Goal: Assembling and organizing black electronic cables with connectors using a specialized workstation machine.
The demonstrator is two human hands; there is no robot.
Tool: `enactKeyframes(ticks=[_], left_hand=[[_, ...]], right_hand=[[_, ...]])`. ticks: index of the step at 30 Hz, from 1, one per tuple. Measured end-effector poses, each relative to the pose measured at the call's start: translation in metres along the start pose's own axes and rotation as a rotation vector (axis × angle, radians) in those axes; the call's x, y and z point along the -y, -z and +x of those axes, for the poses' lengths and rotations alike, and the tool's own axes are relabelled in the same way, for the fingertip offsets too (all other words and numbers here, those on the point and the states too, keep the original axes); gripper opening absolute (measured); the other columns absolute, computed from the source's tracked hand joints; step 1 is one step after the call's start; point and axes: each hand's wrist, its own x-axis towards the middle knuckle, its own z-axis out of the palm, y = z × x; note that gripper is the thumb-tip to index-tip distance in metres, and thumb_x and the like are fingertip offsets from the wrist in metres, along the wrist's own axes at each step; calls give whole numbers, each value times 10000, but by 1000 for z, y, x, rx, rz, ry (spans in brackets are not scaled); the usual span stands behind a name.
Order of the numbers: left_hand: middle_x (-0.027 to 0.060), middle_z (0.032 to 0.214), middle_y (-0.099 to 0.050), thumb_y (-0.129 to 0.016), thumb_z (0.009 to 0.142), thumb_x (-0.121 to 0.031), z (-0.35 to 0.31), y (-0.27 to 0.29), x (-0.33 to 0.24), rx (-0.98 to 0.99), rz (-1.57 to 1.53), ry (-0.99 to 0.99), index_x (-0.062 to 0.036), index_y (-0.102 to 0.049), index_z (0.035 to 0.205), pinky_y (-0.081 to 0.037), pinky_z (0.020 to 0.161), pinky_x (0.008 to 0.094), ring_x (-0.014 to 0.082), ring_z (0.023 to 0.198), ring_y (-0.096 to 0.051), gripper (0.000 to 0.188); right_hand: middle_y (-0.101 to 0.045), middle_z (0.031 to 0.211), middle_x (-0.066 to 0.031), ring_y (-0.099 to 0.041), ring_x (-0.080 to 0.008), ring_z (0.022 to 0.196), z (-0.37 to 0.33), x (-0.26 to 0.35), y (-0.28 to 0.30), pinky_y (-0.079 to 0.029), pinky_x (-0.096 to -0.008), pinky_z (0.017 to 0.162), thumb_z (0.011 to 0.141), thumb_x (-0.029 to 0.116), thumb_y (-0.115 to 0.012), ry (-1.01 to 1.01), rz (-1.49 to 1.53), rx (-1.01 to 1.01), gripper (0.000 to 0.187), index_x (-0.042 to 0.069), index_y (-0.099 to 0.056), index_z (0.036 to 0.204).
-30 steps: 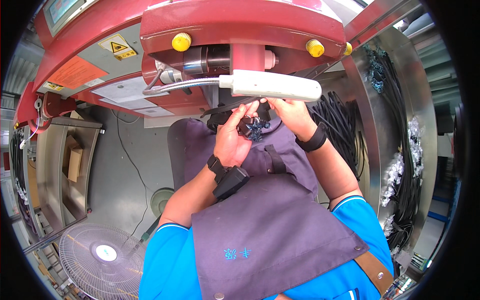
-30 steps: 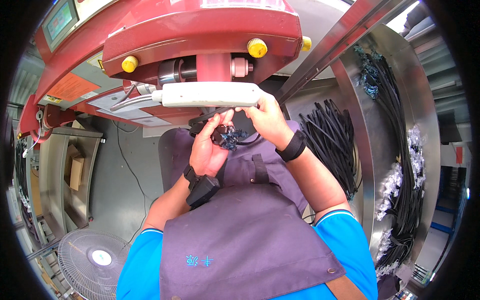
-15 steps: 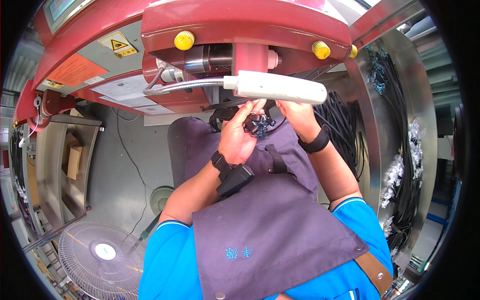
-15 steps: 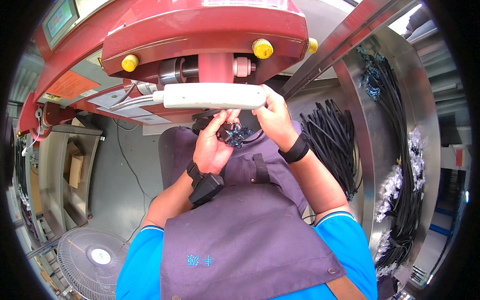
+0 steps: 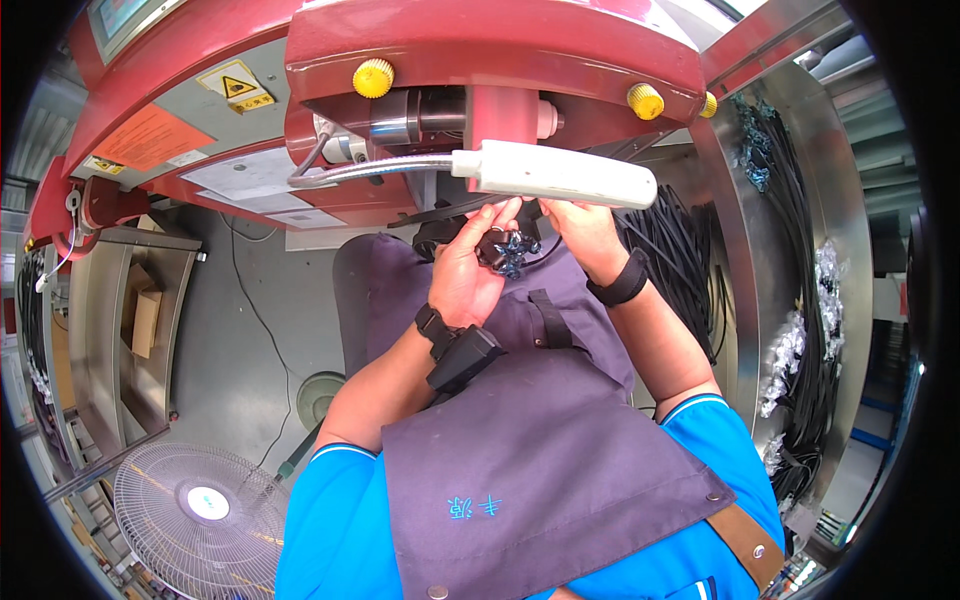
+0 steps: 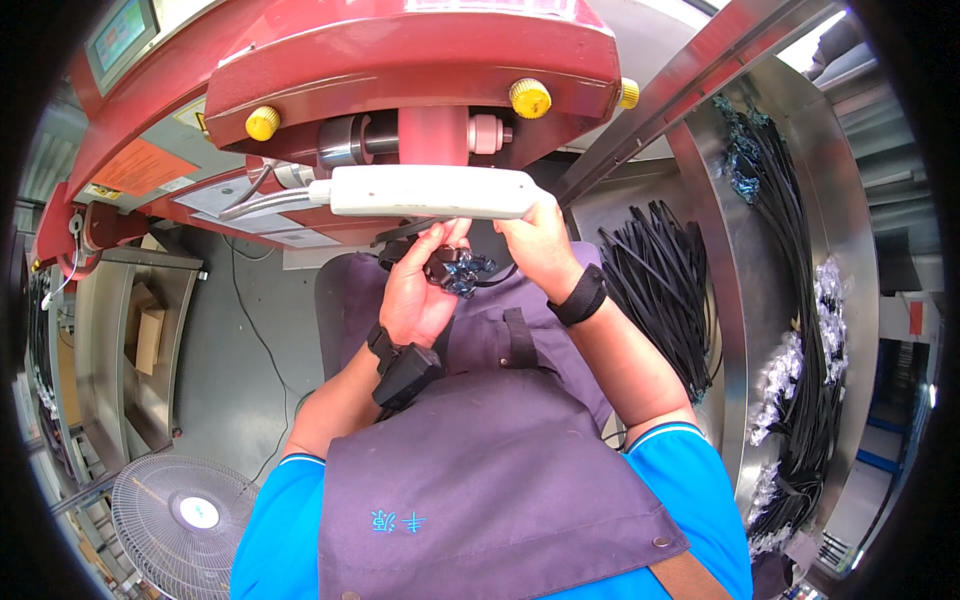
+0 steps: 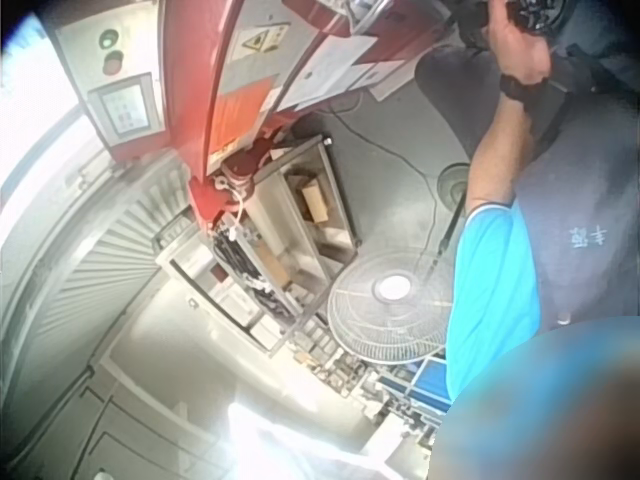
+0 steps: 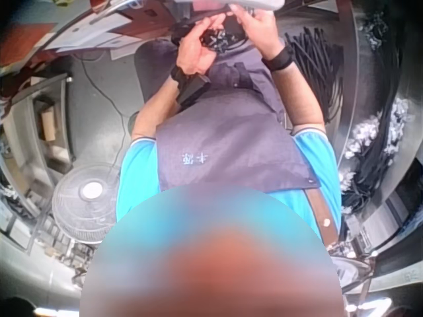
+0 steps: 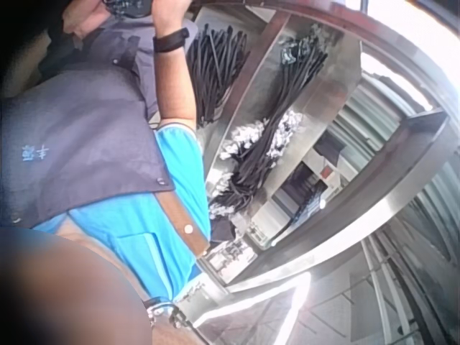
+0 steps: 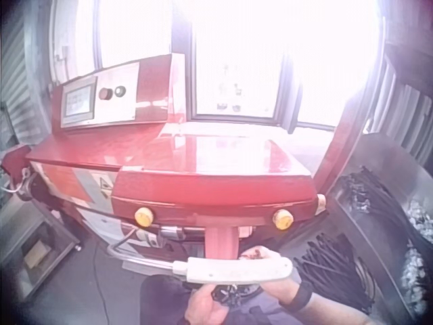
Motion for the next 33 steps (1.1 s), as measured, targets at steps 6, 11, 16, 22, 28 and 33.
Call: enactKeyframes(ticks=[6,11,16,22,28,33], left_hand=[[173,1104,-632,-574,909,-80,2,-5,5,-17,-5,3,4,-582,1022,-474,848,314,222,1055,-604,141],[163,1084,-635,-579,906,-87,-4,-6,3,45,44,0,-27,-566,968,-466,864,323,205,1033,-600,88],[160,1087,-631,-579,906,-95,-4,-1,-1,-2,61,32,-56,-534,898,-455,893,331,201,1024,-597,60],[162,1091,-629,-584,903,-94,0,4,0,6,36,-1,-55,-519,932,-455,896,333,208,1067,-589,81],[127,1058,-635,-593,891,-74,0,-1,0,6,18,4,-58,-531,905,-450,896,337,217,1099,-578,65],[113,1039,-638,-572,903,-73,-1,-9,2,97,23,0,-62,-551,900,-441,902,326,178,968,-595,24]], right_hand=[[-557,745,33,-479,-27,650,-5,17,-1,-394,-189,570,865,-5,-527,-51,87,-30,179,3,-610,1024],[-551,743,40,-482,-33,662,-7,3,7,-394,-195,582,880,8,-550,-19,115,3,162,11,-609,1031],[-561,740,33,-494,-62,669,-6,-2,-2,-415,-223,610,860,-4,-598,153,-18,-26,49,-3,-626,899],[-573,717,20,-507,-62,673,-3,0,-2,-420,-223,605,852,-6,-590,102,-89,-4,39,-9,-627,862],[-584,726,10,-529,-63,673,-3,-5,1,-424,-221,591,841,-24,-574,57,-33,-36,64,-13,-625,879],[-578,745,19,-487,-25,624,-6,6,0,-368,-176,526,855,-34,-557,7,128,-69,133,5,-606,973]])
